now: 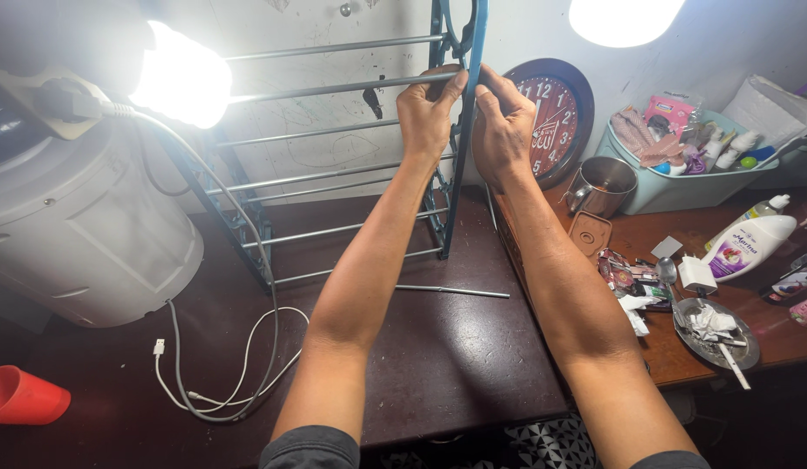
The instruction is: The person assembles a metal drying rack on a table, fitting horizontal metal tubes into the blue plastic end frames and pressing each joint into place by hand. They work along the frame, seating tubes at multiple joints and steadying the rack with one hand while pushing tubes in with the other.
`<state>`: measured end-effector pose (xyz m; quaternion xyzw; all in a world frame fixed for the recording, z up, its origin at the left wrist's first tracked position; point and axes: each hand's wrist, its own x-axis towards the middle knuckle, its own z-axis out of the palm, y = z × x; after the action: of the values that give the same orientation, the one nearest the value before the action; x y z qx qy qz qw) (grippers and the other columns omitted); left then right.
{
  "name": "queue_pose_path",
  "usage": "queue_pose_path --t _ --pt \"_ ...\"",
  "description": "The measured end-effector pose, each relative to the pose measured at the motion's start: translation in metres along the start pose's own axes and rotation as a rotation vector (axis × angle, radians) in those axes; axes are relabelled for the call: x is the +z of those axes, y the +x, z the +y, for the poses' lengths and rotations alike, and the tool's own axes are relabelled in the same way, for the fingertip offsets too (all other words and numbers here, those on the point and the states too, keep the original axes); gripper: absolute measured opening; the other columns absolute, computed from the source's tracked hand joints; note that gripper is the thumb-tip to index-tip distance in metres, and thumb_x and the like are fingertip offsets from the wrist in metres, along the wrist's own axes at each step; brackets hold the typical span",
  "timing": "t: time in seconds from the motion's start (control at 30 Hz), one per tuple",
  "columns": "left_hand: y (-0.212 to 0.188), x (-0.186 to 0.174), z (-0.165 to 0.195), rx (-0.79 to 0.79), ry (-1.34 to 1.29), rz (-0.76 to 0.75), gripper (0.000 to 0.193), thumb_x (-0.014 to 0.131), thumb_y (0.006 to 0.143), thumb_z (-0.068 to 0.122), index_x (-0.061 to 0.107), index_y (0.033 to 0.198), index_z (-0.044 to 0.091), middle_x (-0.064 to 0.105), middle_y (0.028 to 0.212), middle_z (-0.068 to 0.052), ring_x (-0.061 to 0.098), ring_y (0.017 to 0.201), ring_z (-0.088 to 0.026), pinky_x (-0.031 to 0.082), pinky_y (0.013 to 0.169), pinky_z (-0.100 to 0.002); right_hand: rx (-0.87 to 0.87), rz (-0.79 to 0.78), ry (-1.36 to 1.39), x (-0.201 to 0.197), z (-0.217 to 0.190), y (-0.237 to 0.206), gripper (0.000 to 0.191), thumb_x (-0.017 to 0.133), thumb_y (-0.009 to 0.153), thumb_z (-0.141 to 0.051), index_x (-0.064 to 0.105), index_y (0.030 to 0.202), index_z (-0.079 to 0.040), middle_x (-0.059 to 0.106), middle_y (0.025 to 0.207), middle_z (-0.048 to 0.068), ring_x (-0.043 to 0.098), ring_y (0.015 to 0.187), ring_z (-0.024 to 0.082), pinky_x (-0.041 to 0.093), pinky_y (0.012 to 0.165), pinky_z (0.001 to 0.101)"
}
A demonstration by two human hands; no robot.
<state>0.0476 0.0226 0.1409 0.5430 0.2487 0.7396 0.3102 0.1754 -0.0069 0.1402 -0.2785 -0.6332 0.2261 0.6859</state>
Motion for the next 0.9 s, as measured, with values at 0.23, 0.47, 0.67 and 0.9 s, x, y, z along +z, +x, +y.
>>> queue_pose_path --t 0.23,0.47,0.67,0.9 --pt "0.005 -0.03 -0.013 -0.137 0.019 -0.055 0.027 0.078 0.091 0.024 0.079 0.108 0.002 0.077 0.09 -0.005 0.067 0.08 -0.01 0.051 0.069 -0.026 0.255 0.013 0.301 -0.007 0.038 0.011 0.051 0.042 0.101 -0.025 0.059 0.143 -0.002 0.065 0.138 0.014 0.064 0.123 0.022 0.05 0.107 0.039" --pt "0.044 -0.044 -0.016 -0.367 -0.094 0.242 0.038 0.072 0.093 0.031 0.071 0.12 0.005 0.075 0.102 -0.005 0.069 0.082 -0.012 0.053 0.065 -0.028 0.382 -0.014 0.531 0.012 0.077 0.047 0.07 0.037 0.103 -0.053 0.048 0.15 -0.003 0.051 0.156 0.012 0.045 0.144 0.025 0.033 0.117 0.0412" --pt "0.063 -0.046 -0.019 -0.368 -0.229 0.312 0.053 0.076 0.089 0.038 0.062 0.126 0.001 0.076 0.106 -0.008 0.07 0.084 -0.015 0.054 0.066 -0.028 0.373 -0.054 0.397 0.017 0.071 0.059 0.078 0.035 0.097 -0.065 0.052 0.151 -0.011 0.049 0.159 0.01 0.042 0.146 0.024 0.031 0.114 0.0467" --pt "0.075 -0.05 -0.022 -0.341 -0.149 0.322 0.046 0.074 0.091 0.036 0.068 0.116 -0.003 0.077 0.103 -0.01 0.072 0.083 -0.016 0.057 0.064 -0.03 0.358 -0.107 0.322 0.016 0.066 0.061 0.076 0.032 0.099 -0.063 0.05 0.152 -0.012 0.052 0.156 0.01 0.044 0.147 0.026 0.032 0.114 0.0477"
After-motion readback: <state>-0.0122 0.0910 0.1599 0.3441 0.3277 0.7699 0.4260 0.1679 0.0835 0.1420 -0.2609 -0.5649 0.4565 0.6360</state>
